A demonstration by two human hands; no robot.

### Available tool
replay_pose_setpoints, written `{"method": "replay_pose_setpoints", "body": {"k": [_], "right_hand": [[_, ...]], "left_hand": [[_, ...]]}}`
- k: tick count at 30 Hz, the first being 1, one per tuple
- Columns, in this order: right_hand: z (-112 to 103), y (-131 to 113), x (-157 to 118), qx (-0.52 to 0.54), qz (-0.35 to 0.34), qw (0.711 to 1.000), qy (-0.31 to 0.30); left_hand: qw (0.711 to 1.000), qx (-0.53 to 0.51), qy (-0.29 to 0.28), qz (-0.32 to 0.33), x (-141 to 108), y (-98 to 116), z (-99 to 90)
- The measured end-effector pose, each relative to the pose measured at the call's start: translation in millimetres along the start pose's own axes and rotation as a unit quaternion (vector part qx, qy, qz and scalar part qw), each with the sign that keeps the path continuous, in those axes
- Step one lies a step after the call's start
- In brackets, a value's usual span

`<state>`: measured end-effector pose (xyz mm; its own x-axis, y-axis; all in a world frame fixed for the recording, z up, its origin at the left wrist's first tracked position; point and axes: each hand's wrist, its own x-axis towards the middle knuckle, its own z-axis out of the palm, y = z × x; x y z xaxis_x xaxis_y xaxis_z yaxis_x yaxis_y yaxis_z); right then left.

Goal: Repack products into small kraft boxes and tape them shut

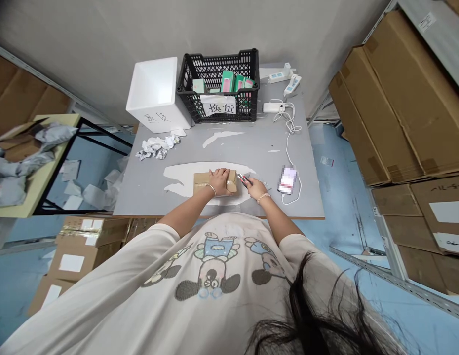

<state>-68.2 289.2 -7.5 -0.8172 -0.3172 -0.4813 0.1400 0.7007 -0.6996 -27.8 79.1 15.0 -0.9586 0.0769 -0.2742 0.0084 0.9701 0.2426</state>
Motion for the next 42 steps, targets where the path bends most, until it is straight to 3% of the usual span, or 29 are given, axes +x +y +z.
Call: {"method": "replay_pose_setpoints", "body": {"k": [5, 11, 18, 33, 37, 40, 42], "right_hand": [[4, -5, 0, 0.014, -0.003, 1.0, -0.017], [-1, -6, 7, -0.075, -0.073, 0.994, 0.009], [-18, -2, 11, -0.068, -0.065, 0.992, -0.08], [-25, 1, -5, -0.082, -0.063, 0.985, -0.138], [-25, 5, -6, -0.104, -0.089, 0.983, -0.122], [-19, 11, -9, -0.121, -0.131, 0.981, -0.079], [-12, 17, -12, -0.096, -0.119, 0.987, -0.054]], "left_hand": [[1.0, 0.002, -0.013, -0.013, 0, 1, -0.9], [1.0, 0.003, -0.013, -0.014, 0, 2, -0.9], [1.0, -0.004, -0.011, -0.003, 0, 1, 0.9], [1.0, -0.002, -0.001, 0.013, -1, 0, 2.5], [1.0, 0.0, -0.003, 0.018, -2, 1, 0.8], [1.0, 0.007, -0.012, 0.01, -3, 2, -1.5], [1.0, 0.012, -0.017, 0.007, -2, 2, -2.0]]}}
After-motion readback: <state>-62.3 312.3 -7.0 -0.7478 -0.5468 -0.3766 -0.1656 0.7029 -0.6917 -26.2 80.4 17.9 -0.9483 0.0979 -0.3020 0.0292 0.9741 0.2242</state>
